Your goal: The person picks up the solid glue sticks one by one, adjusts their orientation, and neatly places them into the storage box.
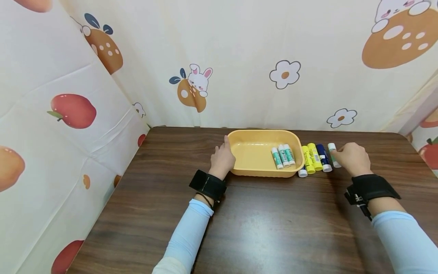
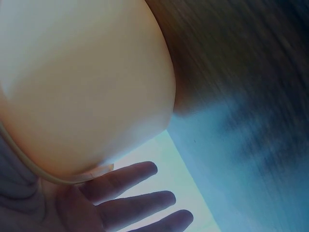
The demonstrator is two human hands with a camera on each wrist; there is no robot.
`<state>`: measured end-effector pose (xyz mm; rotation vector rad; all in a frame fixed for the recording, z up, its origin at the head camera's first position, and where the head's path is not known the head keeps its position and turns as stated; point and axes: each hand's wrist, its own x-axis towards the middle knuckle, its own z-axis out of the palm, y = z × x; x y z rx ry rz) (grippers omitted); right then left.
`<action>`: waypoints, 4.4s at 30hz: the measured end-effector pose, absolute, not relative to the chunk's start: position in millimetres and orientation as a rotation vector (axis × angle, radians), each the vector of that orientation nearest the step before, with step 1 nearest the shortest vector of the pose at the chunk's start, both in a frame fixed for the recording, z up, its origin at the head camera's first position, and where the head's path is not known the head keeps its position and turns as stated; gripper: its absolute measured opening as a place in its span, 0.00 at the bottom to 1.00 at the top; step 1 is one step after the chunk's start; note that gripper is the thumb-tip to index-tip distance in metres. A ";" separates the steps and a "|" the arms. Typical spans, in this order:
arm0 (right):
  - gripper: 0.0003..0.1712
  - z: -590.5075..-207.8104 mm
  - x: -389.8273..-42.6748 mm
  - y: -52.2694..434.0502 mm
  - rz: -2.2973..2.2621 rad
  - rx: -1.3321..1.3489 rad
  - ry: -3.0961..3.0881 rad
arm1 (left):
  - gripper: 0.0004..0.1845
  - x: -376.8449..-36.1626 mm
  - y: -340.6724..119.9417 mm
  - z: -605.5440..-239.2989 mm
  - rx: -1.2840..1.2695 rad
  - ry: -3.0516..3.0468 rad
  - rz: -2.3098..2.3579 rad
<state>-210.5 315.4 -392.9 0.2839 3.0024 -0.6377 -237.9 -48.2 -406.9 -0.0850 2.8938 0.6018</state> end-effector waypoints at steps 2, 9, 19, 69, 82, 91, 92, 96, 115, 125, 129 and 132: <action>0.27 -388.5 -211.2 312.3 -0.649 0.270 3.016 | 0.37 -238.3 -48.7 -406.7 -0.084 2.895 0.601; 0.28 -371.0 -212.5 289.7 -0.729 0.169 3.023 | 0.37 -238.7 -50.8 -406.3 -0.084 2.900 0.595; 0.26 -347.2 -210.5 245.0 -0.787 0.067 3.028 | 0.37 -238.8 -49.2 -406.0 -0.073 2.888 0.608; 0.25 -393.5 -227.7 159.3 -0.702 -0.014 2.882 | 0.37 -235.7 -49.5 -408.2 -0.058 2.902 0.607; 0.28 -365.6 -218.1 197.2 -0.668 0.063 3.084 | 0.37 -235.2 -49.3 -406.4 -0.054 2.909 0.608; 0.30 -364.1 -214.0 243.1 -0.636 0.184 3.077 | 0.37 -234.9 -49.9 -404.9 -0.064 2.902 0.606; 0.30 -365.4 -213.9 248.5 -0.634 0.201 3.071 | 0.37 -235.0 -49.9 -404.8 -0.064 2.902 0.604; 0.30 -372.3 -212.4 268.6 -0.637 0.257 3.058 | 0.37 -235.3 -49.5 -403.8 -0.062 2.905 0.600; 0.26 -398.2 -216.1 295.5 -0.661 0.277 2.907 | 0.37 -233.3 -49.6 -405.9 -0.081 2.902 0.605; 0.21 -387.9 -216.3 302.0 -0.657 0.234 2.899 | 0.38 -236.5 -49.1 -404.7 -0.068 2.907 0.607; 0.27 -383.2 -213.7 299.4 -0.690 0.237 2.942 | 0.38 -236.5 -49.1 -404.6 -0.077 2.917 0.604; 0.27 -380.9 -212.3 296.6 -0.705 0.231 2.940 | 0.38 -236.2 -49.1 -405.4 -0.083 2.907 0.603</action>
